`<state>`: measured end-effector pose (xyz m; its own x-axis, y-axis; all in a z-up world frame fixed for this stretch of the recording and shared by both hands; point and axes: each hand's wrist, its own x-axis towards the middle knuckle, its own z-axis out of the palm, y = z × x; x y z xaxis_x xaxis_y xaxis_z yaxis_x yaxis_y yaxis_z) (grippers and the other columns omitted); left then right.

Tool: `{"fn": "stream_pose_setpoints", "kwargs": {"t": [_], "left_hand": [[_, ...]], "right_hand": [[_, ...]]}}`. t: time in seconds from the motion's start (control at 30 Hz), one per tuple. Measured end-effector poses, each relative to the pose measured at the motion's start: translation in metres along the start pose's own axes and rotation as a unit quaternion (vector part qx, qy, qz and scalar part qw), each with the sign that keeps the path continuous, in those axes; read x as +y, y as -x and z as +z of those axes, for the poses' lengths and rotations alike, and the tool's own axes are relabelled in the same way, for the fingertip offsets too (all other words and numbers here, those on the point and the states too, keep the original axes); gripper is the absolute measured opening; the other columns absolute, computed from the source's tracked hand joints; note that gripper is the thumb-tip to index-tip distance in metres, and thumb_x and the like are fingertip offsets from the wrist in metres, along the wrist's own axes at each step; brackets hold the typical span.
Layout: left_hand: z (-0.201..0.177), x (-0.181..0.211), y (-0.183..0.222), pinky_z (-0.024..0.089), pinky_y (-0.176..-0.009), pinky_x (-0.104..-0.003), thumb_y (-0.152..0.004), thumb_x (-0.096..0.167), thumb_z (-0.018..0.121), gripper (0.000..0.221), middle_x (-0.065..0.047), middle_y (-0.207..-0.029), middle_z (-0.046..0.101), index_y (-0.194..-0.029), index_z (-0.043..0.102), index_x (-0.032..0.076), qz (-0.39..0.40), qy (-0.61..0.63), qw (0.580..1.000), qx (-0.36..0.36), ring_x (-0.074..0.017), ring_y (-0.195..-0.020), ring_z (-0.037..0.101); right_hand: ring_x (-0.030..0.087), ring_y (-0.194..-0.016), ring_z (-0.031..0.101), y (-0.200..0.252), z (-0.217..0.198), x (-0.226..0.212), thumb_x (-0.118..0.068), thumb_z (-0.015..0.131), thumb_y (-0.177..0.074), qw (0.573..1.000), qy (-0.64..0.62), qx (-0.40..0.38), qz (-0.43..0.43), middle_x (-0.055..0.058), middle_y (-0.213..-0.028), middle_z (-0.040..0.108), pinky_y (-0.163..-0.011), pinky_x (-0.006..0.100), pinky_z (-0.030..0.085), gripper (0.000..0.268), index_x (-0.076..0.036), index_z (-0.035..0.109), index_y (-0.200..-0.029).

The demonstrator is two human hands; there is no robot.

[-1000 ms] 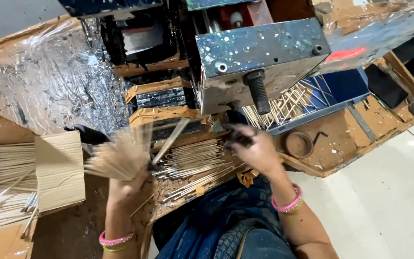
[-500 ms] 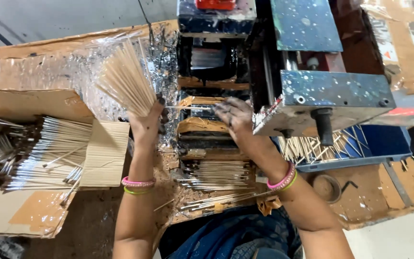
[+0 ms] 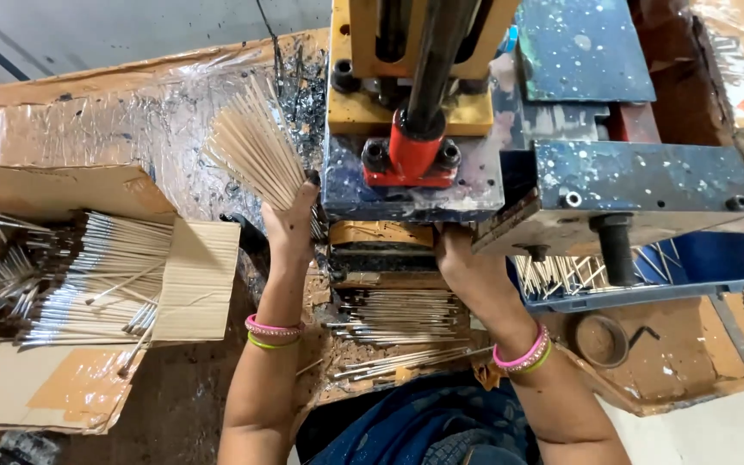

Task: Feeding bamboo sticks into an industrial incense stick coating machine and organizing the finished sticks.

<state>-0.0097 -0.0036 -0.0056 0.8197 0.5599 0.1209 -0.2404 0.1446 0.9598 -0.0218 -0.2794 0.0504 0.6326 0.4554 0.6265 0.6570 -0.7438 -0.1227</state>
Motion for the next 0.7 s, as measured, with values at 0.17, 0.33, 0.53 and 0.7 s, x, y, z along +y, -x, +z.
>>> {"fn": "stream_pose_setpoints", "kwargs": {"t": [0.17, 0.33, 0.53, 0.7], "left_hand": [[-0.01, -0.011, -0.007, 0.053, -0.08, -0.028, -0.094, 0.013, 0.066, 0.032, -0.007, -0.105, 0.063, -0.121, 0.056, -0.002, -0.019, -0.021, 0.999, -0.019, -0.0148, -0.095, 0.06], [-0.021, -0.006, 0.02, 0.05, -0.077, -0.031, -0.102, 0.009, 0.063, 0.025, -0.008, -0.102, 0.059, -0.121, 0.058, -0.006, 0.031, -0.031, 0.998, -0.037, -0.0162, -0.09, 0.054], [-0.069, -0.019, 0.065, 0.05, -0.062, -0.033, -0.098, 0.007, 0.062, 0.018, -0.008, -0.096, 0.061, -0.115, 0.057, 0.001, -0.065, -0.088, 0.994, 0.029, -0.0161, -0.073, 0.056], [-0.135, -0.044, 0.101, 0.052, -0.078, -0.026, -0.101, 0.001, 0.062, 0.02, -0.007, -0.108, 0.06, -0.12, 0.058, -0.002, 0.041, -0.091, 0.994, -0.04, -0.013, -0.091, 0.058]], "right_hand": [[0.032, -0.089, 0.07, -0.013, -0.023, -0.001, -0.014, 0.06, -0.103, 0.95, 0.293, -0.025, -0.107, 0.014, -0.099, 0.068, -0.076, 0.046, 0.057, 0.018, -0.002, 0.07, -0.111], [0.022, -0.092, 0.073, -0.023, -0.038, -0.006, -0.015, 0.057, -0.099, 0.882, 0.429, 0.037, -0.191, 0.008, -0.112, 0.073, -0.074, 0.033, 0.058, 0.029, -0.009, 0.071, -0.123], [0.027, -0.074, 0.073, 0.048, -0.029, 0.027, -0.013, 0.072, -0.093, 0.984, -0.118, 0.017, 0.134, 0.013, -0.093, 0.075, -0.064, 0.036, 0.055, 0.017, -0.004, 0.075, -0.108], [0.029, -0.079, 0.073, 0.139, -0.044, 0.083, -0.016, 0.073, -0.095, 0.936, -0.076, 0.033, 0.342, 0.016, -0.091, 0.074, -0.072, 0.037, 0.055, 0.019, -0.001, 0.071, -0.106]]}}
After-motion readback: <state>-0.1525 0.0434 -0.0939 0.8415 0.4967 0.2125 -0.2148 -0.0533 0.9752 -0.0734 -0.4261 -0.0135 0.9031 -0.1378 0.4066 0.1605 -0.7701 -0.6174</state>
